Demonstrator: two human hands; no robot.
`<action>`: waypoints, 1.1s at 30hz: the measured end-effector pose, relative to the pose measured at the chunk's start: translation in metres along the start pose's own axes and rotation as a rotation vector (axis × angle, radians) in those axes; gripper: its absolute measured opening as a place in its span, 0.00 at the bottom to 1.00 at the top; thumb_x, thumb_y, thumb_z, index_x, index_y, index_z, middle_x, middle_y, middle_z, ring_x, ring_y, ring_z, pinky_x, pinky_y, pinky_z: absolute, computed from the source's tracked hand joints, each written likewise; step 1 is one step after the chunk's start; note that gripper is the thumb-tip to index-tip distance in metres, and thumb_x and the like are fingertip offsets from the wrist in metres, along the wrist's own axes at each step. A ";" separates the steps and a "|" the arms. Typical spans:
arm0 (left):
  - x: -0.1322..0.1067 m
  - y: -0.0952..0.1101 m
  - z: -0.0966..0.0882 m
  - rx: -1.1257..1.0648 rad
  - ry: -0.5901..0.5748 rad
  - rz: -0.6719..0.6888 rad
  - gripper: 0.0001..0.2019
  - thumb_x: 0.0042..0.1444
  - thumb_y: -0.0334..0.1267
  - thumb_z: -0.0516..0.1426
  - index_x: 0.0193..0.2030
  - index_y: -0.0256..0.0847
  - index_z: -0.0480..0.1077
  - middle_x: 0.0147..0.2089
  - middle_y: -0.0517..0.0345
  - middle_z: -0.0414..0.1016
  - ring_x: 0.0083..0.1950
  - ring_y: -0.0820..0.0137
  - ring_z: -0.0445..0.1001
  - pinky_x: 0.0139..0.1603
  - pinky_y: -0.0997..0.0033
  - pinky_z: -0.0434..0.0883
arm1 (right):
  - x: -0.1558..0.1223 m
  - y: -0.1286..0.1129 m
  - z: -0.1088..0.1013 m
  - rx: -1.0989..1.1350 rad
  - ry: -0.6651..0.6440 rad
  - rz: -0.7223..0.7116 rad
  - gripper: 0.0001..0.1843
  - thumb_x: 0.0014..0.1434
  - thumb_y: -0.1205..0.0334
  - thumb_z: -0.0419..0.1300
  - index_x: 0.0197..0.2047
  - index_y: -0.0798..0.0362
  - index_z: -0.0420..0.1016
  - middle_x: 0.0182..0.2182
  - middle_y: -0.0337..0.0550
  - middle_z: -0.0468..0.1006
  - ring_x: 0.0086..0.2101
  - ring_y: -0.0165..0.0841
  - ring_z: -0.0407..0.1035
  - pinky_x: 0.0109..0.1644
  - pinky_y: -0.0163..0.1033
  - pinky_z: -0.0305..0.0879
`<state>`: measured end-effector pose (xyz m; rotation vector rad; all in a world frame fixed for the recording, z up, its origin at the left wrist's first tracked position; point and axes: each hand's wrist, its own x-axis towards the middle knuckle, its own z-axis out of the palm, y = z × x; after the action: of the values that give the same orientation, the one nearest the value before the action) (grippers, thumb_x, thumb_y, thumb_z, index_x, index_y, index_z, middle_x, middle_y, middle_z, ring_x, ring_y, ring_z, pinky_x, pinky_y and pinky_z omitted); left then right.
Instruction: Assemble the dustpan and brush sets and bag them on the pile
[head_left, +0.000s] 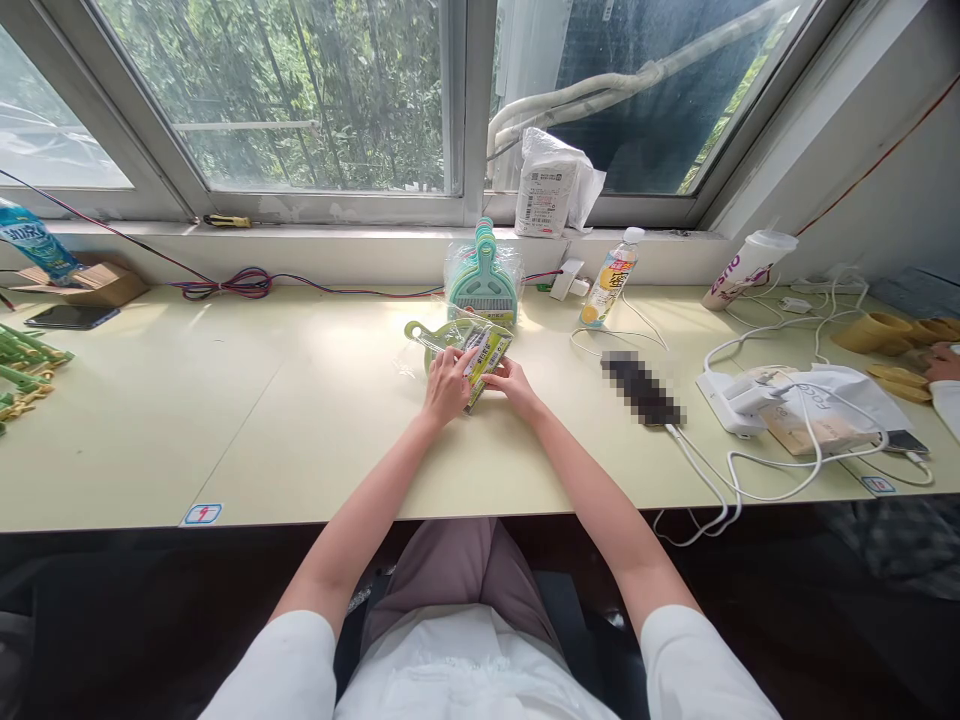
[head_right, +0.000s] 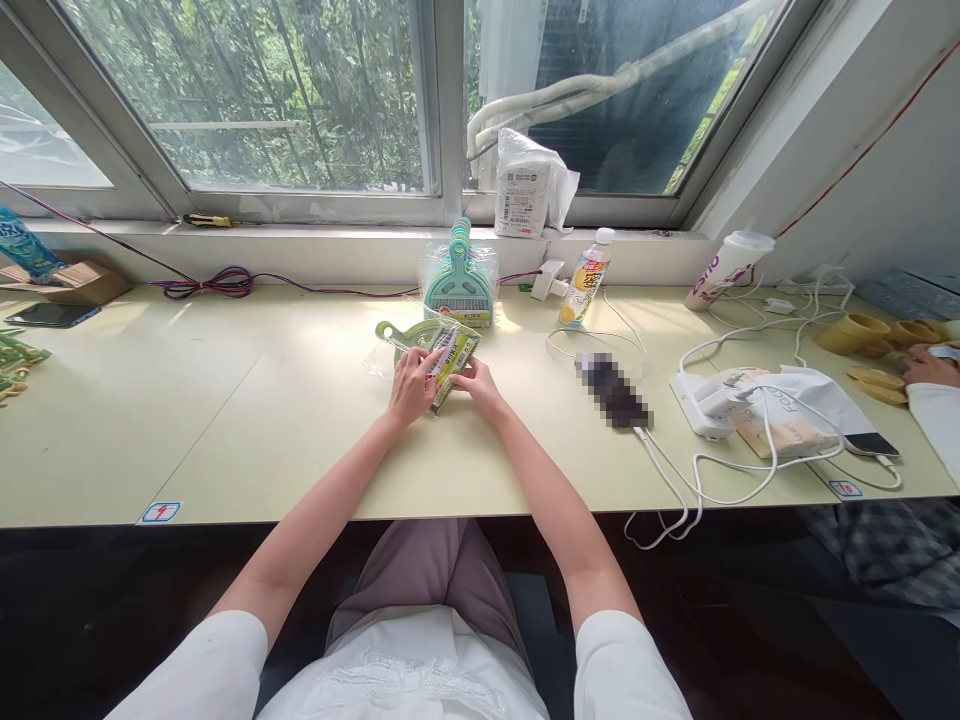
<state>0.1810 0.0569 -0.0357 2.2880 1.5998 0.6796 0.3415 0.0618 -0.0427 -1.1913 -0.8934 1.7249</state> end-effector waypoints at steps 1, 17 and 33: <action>0.000 0.000 0.000 0.008 -0.011 -0.001 0.30 0.51 0.27 0.50 0.63 0.43 0.60 0.48 0.46 0.64 0.51 0.58 0.62 0.52 0.59 0.63 | 0.000 0.000 0.000 0.002 0.004 0.001 0.26 0.40 0.59 0.70 0.44 0.53 0.69 0.38 0.42 0.79 0.39 0.36 0.73 0.48 0.50 0.73; -0.002 -0.002 0.011 0.074 -0.017 0.088 0.27 0.55 0.25 0.48 0.62 0.45 0.63 0.50 0.46 0.64 0.51 0.60 0.63 0.51 0.60 0.60 | 0.002 0.002 -0.004 -0.014 0.051 -0.031 0.28 0.42 0.58 0.69 0.47 0.53 0.69 0.38 0.43 0.78 0.37 0.36 0.73 0.48 0.50 0.72; 0.006 0.004 -0.006 -0.408 0.513 -0.300 0.35 0.57 0.46 0.56 0.68 0.42 0.46 0.70 0.45 0.42 0.71 0.59 0.41 0.68 0.57 0.45 | 0.008 0.007 -0.013 0.178 0.167 -0.099 0.25 0.40 0.59 0.71 0.43 0.52 0.70 0.40 0.42 0.78 0.41 0.36 0.74 0.49 0.45 0.73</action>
<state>0.1827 0.0606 -0.0275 1.6173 1.7502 1.4362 0.3504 0.0679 -0.0552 -1.1349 -0.6730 1.5649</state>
